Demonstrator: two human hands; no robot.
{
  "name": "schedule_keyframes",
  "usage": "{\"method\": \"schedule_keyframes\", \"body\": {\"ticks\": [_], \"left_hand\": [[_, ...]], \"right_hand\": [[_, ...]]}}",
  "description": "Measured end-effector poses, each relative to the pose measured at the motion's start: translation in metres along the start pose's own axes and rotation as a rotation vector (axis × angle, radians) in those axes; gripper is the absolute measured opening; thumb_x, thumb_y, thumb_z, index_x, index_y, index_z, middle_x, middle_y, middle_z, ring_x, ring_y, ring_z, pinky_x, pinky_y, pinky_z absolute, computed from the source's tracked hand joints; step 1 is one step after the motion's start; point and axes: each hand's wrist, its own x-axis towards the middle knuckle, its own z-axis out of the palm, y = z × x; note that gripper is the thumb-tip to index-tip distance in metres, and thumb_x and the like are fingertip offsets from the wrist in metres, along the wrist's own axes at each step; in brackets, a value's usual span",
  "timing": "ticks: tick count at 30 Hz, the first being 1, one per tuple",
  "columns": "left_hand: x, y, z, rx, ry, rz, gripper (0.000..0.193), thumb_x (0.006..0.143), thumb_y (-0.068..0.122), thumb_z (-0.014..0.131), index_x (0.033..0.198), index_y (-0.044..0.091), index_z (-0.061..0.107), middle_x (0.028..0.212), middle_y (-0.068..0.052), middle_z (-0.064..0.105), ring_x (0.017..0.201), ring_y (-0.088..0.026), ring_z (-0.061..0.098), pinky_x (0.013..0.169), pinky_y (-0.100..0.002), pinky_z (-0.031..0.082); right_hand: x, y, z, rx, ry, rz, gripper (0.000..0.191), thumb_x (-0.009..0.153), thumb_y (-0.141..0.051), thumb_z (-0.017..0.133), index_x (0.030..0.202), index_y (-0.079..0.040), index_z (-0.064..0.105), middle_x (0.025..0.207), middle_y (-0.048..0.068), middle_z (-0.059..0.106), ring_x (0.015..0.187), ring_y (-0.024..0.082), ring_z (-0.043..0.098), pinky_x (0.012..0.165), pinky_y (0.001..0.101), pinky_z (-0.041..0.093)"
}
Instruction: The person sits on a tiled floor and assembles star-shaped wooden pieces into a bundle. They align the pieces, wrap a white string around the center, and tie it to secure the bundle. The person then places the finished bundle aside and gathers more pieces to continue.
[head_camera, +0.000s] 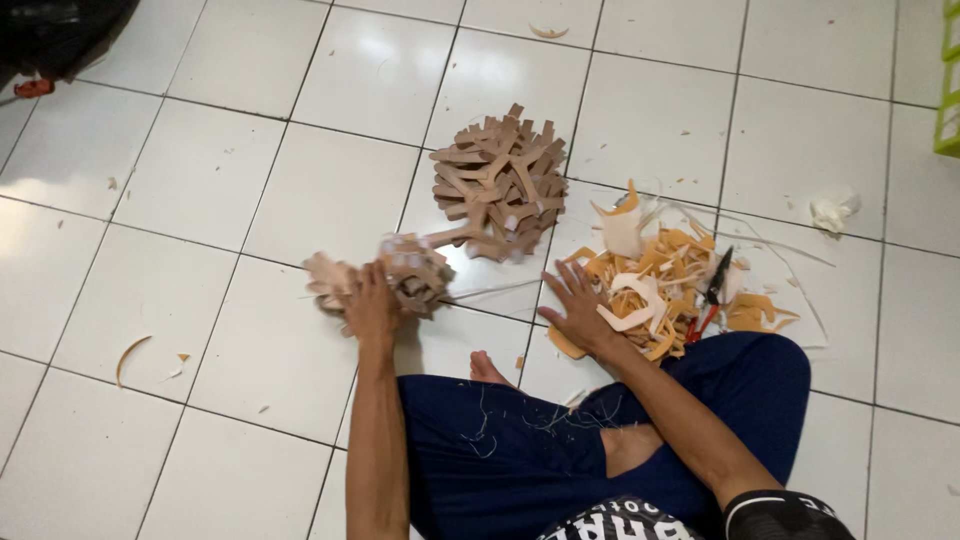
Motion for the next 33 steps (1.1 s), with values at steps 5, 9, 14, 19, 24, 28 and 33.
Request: {"method": "schedule_keyframes", "body": {"ticks": [5, 9, 14, 19, 24, 28, 33], "left_hand": [[-0.025, -0.025, -0.024, -0.057, -0.132, -0.146, 0.101, 0.074, 0.043, 0.083, 0.155, 0.009, 0.034, 0.159, -0.007, 0.040, 0.151, -0.038, 0.025, 0.115, -0.068, 0.022], [-0.049, -0.018, -0.021, 0.020, -0.064, -0.015, 0.071, 0.093, 0.023, 0.060, 0.158, 0.015, 0.036, 0.162, -0.005, 0.041, 0.155, -0.034, 0.026, 0.121, -0.067, 0.020], [-0.060, -0.012, -0.039, 0.024, -0.108, -0.069, 0.077, 0.089, 0.025, 0.058, 0.160, 0.013, 0.028, 0.165, -0.012, 0.026, 0.154, -0.038, 0.015, 0.117, -0.067, 0.008], [-0.086, 0.024, -0.064, 0.198, -0.055, -0.055, 0.075, 0.095, 0.029, 0.058, 0.159, 0.007, 0.026, 0.168, -0.018, 0.020, 0.155, -0.039, 0.012, 0.109, -0.079, -0.001], [-0.109, 0.124, -0.035, -0.023, -0.216, 0.389, 0.078, 0.083, 0.020, 0.061, 0.153, 0.004, 0.033, 0.162, -0.021, 0.023, 0.152, -0.037, 0.022, 0.119, -0.061, 0.019], [-0.112, 0.191, -0.005, -0.194, -0.083, 0.494, 0.040, 0.095, 0.011, 0.058, 0.134, 0.002, 0.055, 0.133, -0.018, 0.063, 0.130, -0.037, 0.057, 0.108, -0.045, 0.048], [-0.105, 0.189, -0.031, -0.812, -0.225, 0.224, 0.023, 0.105, 0.023, 0.061, 0.113, 0.003, 0.069, 0.102, -0.019, 0.074, 0.086, -0.037, 0.068, 0.080, -0.047, 0.055]], "right_hand": [[-0.043, 0.060, -0.023, 0.048, 0.160, 0.294, 0.041, 0.099, -0.034, 0.061, 0.129, -0.006, 0.061, 0.126, 0.028, 0.058, 0.115, 0.049, 0.054, 0.102, 0.0586, 0.041], [-0.052, 0.079, -0.053, 0.070, 0.333, 0.582, 0.035, 0.097, -0.028, 0.066, 0.118, 0.000, 0.062, 0.119, 0.029, 0.059, 0.106, 0.047, 0.057, 0.094, 0.0565, 0.046], [-0.069, 0.096, -0.102, 0.053, 0.279, 0.584, 0.041, 0.087, -0.030, 0.077, 0.107, 0.002, 0.061, 0.119, 0.025, 0.063, 0.111, 0.041, 0.059, 0.097, 0.0512, 0.049], [-0.110, 0.050, -0.122, 0.000, 0.320, 0.290, 0.046, 0.090, -0.042, 0.077, 0.114, -0.005, 0.065, 0.152, 0.024, 0.055, 0.130, 0.041, 0.055, 0.107, 0.0513, 0.044], [-0.137, -0.005, -0.102, -0.208, 0.012, 0.038, 0.077, 0.065, -0.050, 0.085, 0.131, -0.017, 0.063, 0.148, 0.024, 0.048, 0.134, 0.045, 0.040, 0.107, 0.0658, 0.030], [-0.121, 0.025, -0.088, -0.253, -0.375, 0.176, 0.057, 0.079, -0.039, 0.081, 0.132, -0.028, 0.062, 0.154, 0.015, 0.041, 0.143, 0.041, 0.031, 0.109, 0.0710, 0.022], [-0.123, 0.078, -0.101, -0.103, -0.118, 0.456, 0.036, 0.099, -0.033, 0.067, 0.133, -0.020, 0.064, 0.149, 0.012, 0.057, 0.135, 0.035, 0.054, 0.107, 0.0549, 0.048]]}}
